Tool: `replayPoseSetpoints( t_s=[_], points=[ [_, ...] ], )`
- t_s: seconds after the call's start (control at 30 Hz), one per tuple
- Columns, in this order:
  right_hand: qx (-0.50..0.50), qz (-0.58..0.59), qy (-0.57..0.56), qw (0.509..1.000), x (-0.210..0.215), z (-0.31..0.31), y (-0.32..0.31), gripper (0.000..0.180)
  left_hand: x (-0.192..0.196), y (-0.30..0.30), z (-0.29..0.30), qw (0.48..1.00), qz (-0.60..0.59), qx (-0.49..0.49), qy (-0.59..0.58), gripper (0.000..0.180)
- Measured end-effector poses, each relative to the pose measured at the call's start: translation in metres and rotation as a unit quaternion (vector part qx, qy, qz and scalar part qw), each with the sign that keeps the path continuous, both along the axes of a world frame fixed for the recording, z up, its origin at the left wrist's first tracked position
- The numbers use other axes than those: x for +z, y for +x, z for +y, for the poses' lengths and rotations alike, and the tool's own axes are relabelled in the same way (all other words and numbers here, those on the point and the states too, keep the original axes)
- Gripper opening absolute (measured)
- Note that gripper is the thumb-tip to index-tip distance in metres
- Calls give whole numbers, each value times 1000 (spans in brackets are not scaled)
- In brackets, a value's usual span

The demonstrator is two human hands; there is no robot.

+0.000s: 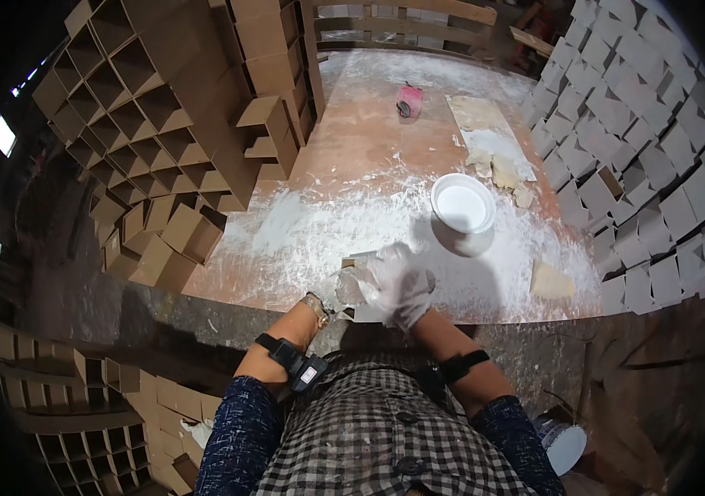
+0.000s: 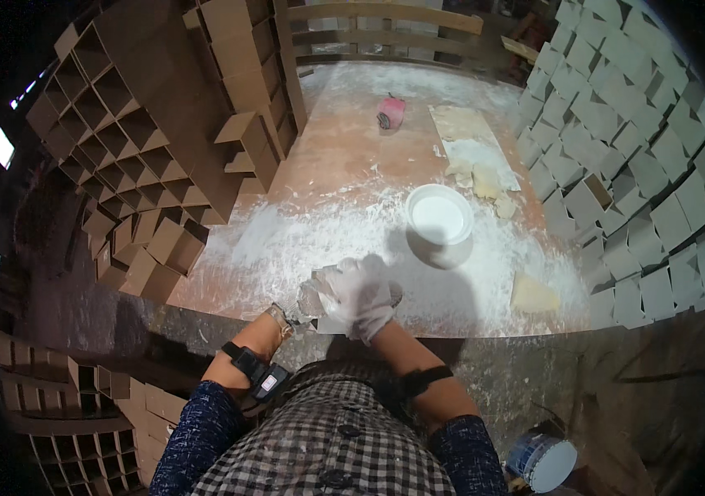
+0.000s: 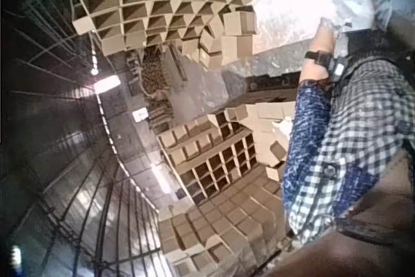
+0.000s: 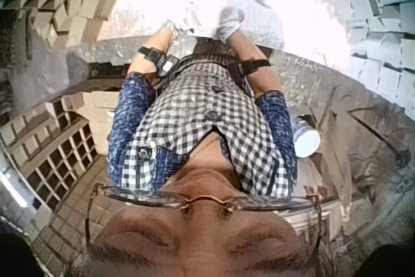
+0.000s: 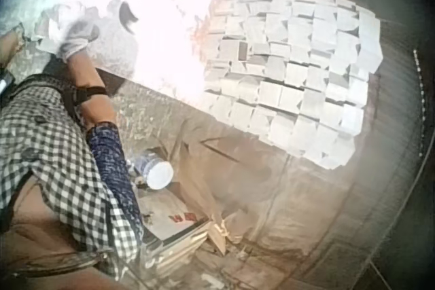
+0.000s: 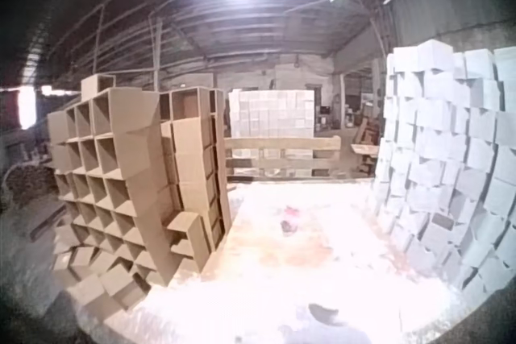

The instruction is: The recorder applies a white filler or adhesive to the joints of small wooden boxes using a scraper and then stacks the boxes.

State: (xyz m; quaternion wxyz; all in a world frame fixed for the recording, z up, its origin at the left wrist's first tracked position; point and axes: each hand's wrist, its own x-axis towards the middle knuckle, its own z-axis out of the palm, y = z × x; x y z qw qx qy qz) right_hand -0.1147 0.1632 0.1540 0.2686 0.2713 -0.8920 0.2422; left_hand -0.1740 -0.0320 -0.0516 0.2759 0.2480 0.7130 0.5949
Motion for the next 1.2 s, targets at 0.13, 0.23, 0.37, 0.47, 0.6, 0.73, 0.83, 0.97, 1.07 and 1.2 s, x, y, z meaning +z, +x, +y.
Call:
replayPoseSetpoints(
  t_s=[0.13,0.23,0.37,0.47,0.6,0.73,0.83,0.97,1.07,1.2],
  points=[
    [198,-82,137,967,-72,32,46,13,41,5,16,994,64,-21,-88,30],
    [252,-200,170,932,-11,58,82,28,57,6,18,981,142,-13,-131,31],
    [215,-238,-283,904,-9,66,47,17,79,11,29,930,309,22,-200,31],
    [-73,-168,47,982,-7,68,-1,29,91,8,44,885,405,52,-223,31],
    [39,-124,-36,991,-3,36,-10,34,99,16,52,866,439,59,-231,34],
    [35,25,-15,999,-44,34,47,32,99,17,48,884,400,24,-241,38],
    [152,-24,27,988,-45,64,77,27,103,2,47,919,320,-48,-226,38],
    [47,84,-46,994,10,70,57,29,114,-8,47,950,206,-133,-195,39],
    [-8,9,20,1000,9,49,23,49,109,-14,59,960,175,-138,-168,39],
    [-32,-2,44,999,-20,34,4,64,95,-29,61,945,242,-80,-204,39]
  ],
)
